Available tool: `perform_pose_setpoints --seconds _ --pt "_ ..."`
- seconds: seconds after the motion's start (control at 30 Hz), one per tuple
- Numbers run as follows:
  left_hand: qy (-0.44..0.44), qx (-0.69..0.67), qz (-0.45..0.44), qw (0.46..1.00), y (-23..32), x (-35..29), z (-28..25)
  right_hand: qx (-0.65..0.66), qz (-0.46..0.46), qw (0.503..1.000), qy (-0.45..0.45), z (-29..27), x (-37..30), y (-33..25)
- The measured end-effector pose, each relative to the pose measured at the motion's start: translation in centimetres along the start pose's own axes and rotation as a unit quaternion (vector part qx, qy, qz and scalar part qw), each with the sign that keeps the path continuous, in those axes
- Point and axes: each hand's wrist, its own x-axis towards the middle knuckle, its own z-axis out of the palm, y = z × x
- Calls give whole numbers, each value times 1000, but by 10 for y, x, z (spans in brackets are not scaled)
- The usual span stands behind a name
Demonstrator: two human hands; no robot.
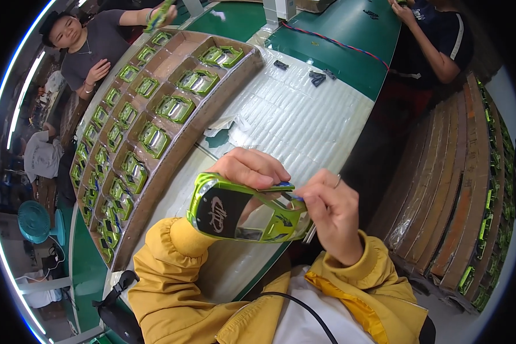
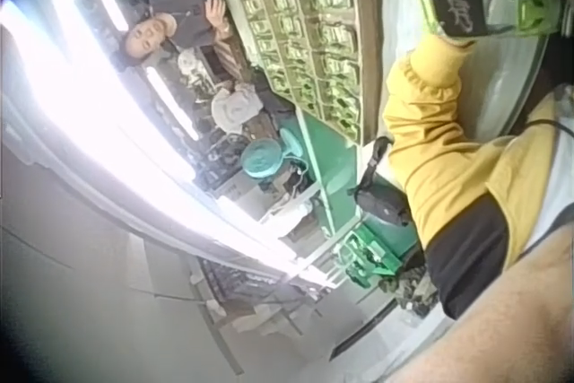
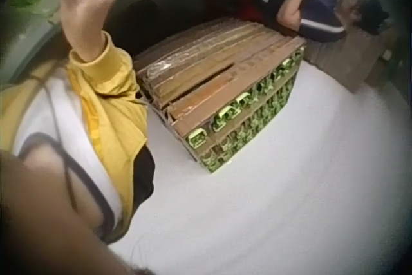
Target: The person assembles toy cars by attaching parts into car bodies by hand and placing them into a tray. The person moves the full tray onto a stack, sets a new tray on the table, and fits parts onto more car bodies.
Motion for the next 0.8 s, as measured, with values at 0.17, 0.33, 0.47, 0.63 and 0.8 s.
perform_pose_setpoints --seconds 0.17,0.33,0.47,0.63,0.8 --pt "-14 17 -9 1000 -6 4 1 -40 -7 999 4 7 -13 -13" --pt "65 -128 -97 985 -5 -7 3 33 -62 997 -27 -9 4 0" --pt "63 -126 -96 985 -5 -11 3 213 51 968 -126 -17 14 -2" --pt "4 -134 -108 985 -8 -10 5 -28 -107 986 -121 -14 23 0" --pt "32 -67 -85 994 -11 -13 12 -167 -231 954 -94 -7 22 3"
